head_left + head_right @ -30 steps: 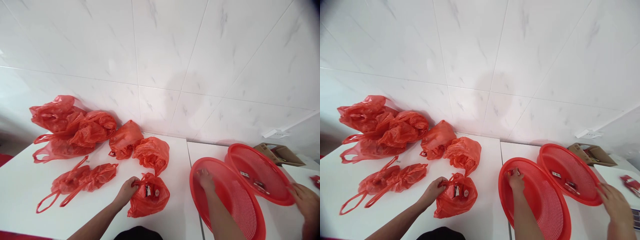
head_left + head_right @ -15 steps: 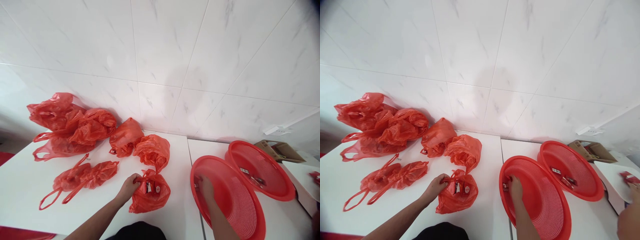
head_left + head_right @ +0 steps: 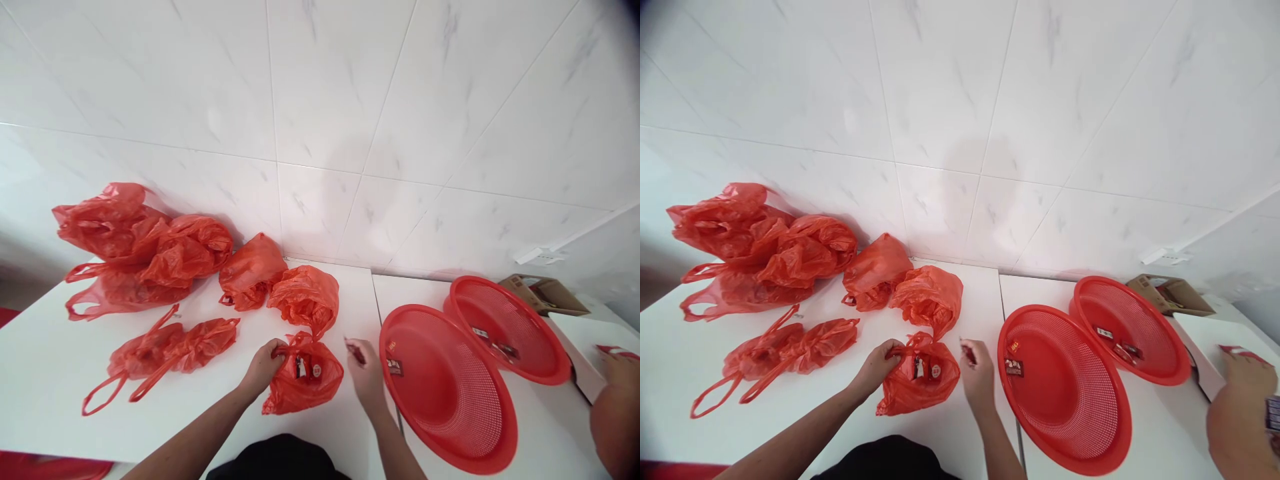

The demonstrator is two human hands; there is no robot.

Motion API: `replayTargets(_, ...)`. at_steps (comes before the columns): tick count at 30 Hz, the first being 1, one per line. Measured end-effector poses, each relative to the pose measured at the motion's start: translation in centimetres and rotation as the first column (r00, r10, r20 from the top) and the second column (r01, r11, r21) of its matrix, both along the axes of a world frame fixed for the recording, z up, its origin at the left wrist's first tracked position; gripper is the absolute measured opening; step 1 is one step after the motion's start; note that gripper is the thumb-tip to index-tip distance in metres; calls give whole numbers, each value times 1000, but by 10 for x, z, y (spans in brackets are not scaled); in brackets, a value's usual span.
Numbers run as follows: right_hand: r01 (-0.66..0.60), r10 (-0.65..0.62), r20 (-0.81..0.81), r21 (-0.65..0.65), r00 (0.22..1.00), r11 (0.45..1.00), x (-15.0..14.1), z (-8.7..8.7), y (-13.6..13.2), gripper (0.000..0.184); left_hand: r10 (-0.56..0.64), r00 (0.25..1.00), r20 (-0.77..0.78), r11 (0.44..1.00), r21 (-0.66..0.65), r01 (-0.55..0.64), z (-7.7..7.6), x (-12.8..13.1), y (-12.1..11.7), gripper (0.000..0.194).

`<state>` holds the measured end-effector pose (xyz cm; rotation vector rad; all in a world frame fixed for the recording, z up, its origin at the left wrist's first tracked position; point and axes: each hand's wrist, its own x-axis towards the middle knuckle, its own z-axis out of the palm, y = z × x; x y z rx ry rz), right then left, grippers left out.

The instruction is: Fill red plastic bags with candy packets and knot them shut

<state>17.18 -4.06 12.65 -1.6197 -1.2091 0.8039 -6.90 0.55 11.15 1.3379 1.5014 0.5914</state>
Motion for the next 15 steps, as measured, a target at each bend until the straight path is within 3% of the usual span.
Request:
replayTargets(4,-204,204,-17,-12,979,979,-59,-7,-1,27,14,1000,14,1000,18,-14,1,-2,-2,19)
replayTargets(7,-260,260,-7,-29,966,965,-73,-12,0,37,14,999,31,999,30,-15,0,-5,-4,20)
replayTargets(10,-119,122,47,-53,991,991,-47,-13,4,31,11,999,42,999,33,-13,-3,-10,-6,24)
replayTargets(12,46,-37,110,-79,993,996,-11,-13,7,30,14,999,42,999,33,-15,-6,-12,-7,24)
replayTargets(15,268,-238,220,-117,946,956,49,-12,7,32,16,999,37,999,32,-17,-8,-13,-7,23)
